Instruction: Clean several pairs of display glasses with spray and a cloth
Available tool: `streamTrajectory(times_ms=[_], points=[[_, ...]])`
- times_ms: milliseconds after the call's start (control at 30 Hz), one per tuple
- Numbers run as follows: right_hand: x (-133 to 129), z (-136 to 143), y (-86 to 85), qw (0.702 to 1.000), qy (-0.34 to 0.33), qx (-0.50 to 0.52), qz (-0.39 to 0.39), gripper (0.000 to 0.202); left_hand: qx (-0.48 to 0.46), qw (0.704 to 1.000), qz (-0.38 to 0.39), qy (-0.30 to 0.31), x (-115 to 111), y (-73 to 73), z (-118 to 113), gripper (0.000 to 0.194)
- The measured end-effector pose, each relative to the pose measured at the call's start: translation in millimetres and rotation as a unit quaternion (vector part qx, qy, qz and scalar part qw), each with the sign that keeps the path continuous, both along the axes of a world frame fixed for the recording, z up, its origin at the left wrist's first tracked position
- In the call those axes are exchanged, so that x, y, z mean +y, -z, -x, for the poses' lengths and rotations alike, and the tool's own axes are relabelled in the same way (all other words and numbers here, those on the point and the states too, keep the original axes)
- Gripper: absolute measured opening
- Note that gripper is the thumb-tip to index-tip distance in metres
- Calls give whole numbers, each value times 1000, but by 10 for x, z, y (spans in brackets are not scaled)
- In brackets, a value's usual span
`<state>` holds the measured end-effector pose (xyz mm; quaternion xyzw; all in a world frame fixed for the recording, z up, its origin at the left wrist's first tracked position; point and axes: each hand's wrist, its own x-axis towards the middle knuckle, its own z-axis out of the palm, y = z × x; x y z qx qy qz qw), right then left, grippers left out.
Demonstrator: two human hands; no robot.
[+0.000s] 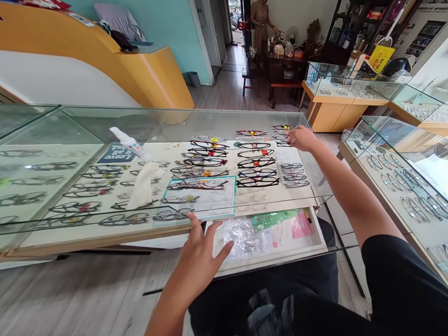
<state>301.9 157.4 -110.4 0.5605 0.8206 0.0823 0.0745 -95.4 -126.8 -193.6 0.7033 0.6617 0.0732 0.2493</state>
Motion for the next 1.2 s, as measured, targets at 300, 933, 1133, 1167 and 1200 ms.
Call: streamTrajectory(times_ms=[300,933,1133,1167,1200], points=[[104,57,-68,996,72,36,36,31,-24,1000,-7,12,22,45,21,67],[-1049,220,-826,972,-71,216,57,28,-29,998,-57,11,-2,122,25,64],[-2086,613,-926,882,-264,222,320,14,-23,999,-38,10,-31,53,35,67],[-2202,713,-818,880,-265,195,343,14,-24,999,-40,9,-33,57,40,67],[-2292,811,-677,882,-256,169,357,15,-25,999,-43,7,-35,64,46,68]])
